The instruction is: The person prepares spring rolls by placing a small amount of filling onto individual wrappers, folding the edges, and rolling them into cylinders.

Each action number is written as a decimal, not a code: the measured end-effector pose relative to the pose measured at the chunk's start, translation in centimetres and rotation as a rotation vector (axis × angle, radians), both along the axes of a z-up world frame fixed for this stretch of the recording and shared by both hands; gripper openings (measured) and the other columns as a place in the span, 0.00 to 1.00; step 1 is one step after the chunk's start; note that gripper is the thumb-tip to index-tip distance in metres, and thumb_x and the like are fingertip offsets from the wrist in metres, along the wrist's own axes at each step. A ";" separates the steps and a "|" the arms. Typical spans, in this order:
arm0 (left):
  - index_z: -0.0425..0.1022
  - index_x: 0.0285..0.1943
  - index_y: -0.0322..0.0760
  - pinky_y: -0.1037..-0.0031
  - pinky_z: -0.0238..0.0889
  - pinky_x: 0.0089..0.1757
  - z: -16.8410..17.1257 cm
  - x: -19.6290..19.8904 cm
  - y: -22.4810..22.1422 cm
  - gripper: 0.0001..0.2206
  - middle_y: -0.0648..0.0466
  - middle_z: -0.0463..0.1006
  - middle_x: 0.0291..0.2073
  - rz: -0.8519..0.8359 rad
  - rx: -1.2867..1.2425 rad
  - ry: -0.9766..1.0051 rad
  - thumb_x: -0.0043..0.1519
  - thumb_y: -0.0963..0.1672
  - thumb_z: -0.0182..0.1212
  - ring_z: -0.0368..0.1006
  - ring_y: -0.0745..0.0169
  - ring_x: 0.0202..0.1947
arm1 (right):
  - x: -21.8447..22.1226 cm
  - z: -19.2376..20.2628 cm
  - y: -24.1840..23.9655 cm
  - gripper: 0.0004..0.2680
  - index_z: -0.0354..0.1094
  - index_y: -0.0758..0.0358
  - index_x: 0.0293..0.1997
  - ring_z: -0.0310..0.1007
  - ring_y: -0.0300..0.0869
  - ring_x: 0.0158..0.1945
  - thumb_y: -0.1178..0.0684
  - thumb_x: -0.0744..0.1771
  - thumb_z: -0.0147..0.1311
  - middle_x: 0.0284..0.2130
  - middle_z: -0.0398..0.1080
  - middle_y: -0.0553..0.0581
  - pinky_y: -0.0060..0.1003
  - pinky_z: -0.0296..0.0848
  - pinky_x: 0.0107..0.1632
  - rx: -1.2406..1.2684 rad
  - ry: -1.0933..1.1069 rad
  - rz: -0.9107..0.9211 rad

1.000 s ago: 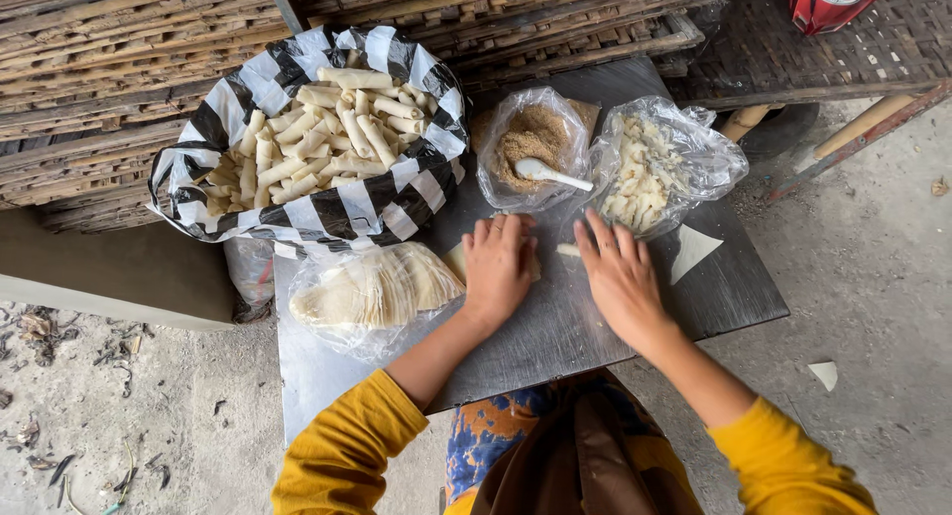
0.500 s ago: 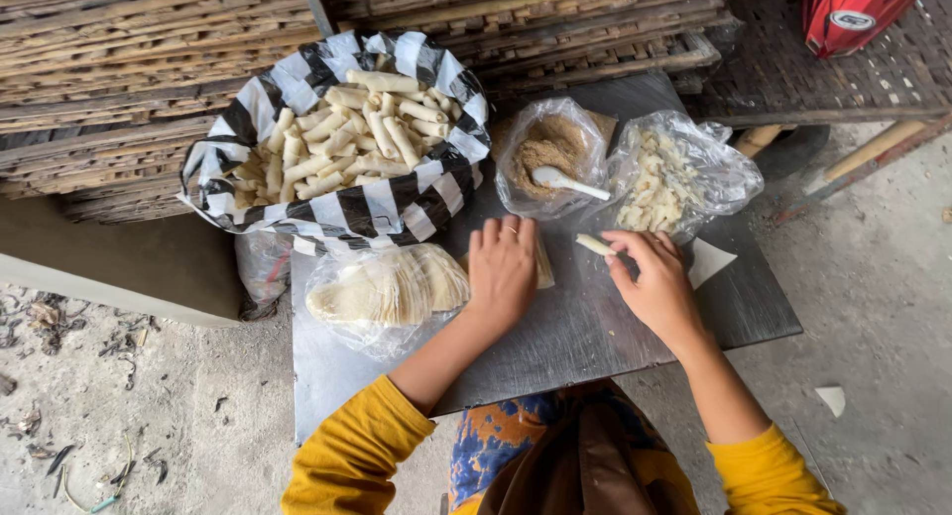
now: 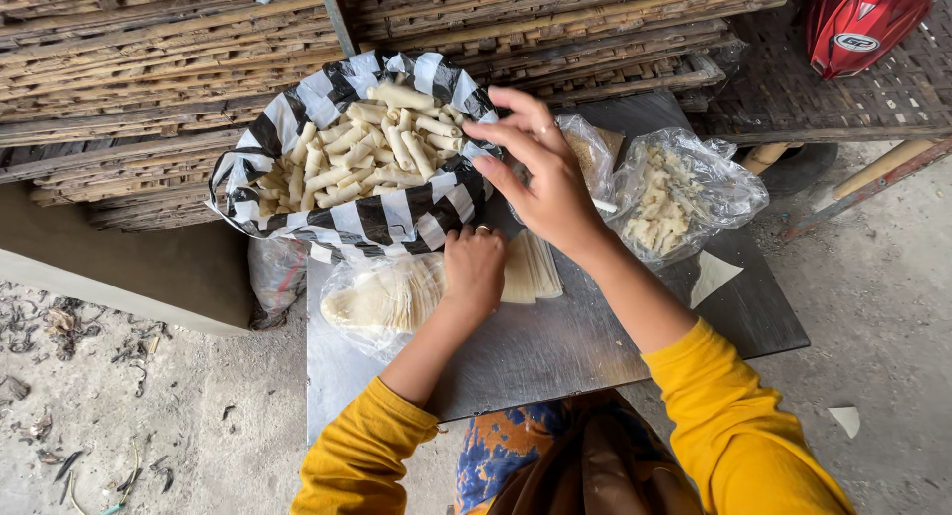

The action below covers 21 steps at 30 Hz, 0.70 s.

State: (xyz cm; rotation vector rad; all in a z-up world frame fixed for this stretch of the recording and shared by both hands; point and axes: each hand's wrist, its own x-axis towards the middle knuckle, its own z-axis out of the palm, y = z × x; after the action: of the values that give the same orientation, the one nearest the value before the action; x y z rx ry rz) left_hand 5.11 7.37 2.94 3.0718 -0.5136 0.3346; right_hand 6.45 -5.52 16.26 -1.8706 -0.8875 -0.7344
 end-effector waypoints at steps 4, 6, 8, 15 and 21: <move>0.74 0.43 0.36 0.66 0.66 0.44 -0.4 0.1 0.2 0.12 0.49 0.81 0.36 -0.046 0.033 -0.037 0.51 0.41 0.61 0.77 0.52 0.44 | -2.4 -3.2 -2.6 0.06 0.74 0.64 0.51 0.75 0.44 0.55 0.60 0.70 0.57 0.53 0.71 0.61 0.37 0.76 0.55 -0.078 0.087 -0.086; 0.69 0.46 0.34 0.64 0.68 0.44 -0.6 0.4 0.1 0.12 0.46 0.80 0.35 -0.042 -0.116 0.008 0.53 0.39 0.59 0.78 0.50 0.42 | -3.0 -5.7 -4.0 0.06 0.75 0.64 0.51 0.76 0.40 0.53 0.59 0.70 0.57 0.49 0.76 0.57 0.37 0.76 0.54 -0.107 0.214 -0.110; 0.65 0.49 0.33 0.61 0.68 0.44 -0.7 0.6 0.1 0.12 0.45 0.80 0.34 -0.040 -0.262 0.059 0.57 0.38 0.57 0.79 0.47 0.41 | -3.1 -8.3 -4.5 0.07 0.74 0.63 0.51 0.78 0.38 0.49 0.57 0.70 0.57 0.46 0.77 0.54 0.34 0.78 0.50 -0.107 0.376 -0.085; 0.62 0.50 0.36 0.55 0.65 0.38 0.4 0.8 0.0 0.07 0.45 0.79 0.30 -0.167 -0.665 -0.065 0.66 0.40 0.50 0.77 0.43 0.35 | -0.8 -12.6 -6.3 0.17 0.65 0.74 0.56 0.72 0.47 0.46 0.55 0.64 0.63 0.48 0.70 0.65 0.32 0.73 0.45 -0.023 0.221 -0.073; 0.61 0.50 0.36 0.62 0.64 0.31 1.7 -0.6 -1.7 0.13 0.47 0.76 0.26 -0.292 -1.071 0.122 0.65 0.45 0.61 0.74 0.46 0.26 | -1.4 -13.9 -10.0 0.09 0.68 0.68 0.55 0.74 0.33 0.41 0.59 0.70 0.58 0.37 0.75 0.53 0.26 0.74 0.45 0.236 0.754 0.072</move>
State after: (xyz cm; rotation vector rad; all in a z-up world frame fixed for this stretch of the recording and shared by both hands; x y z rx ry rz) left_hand 4.48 5.67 4.66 1.9437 -0.5270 0.2785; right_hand 5.06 -15.53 2.32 -1.6897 -0.3571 -0.0484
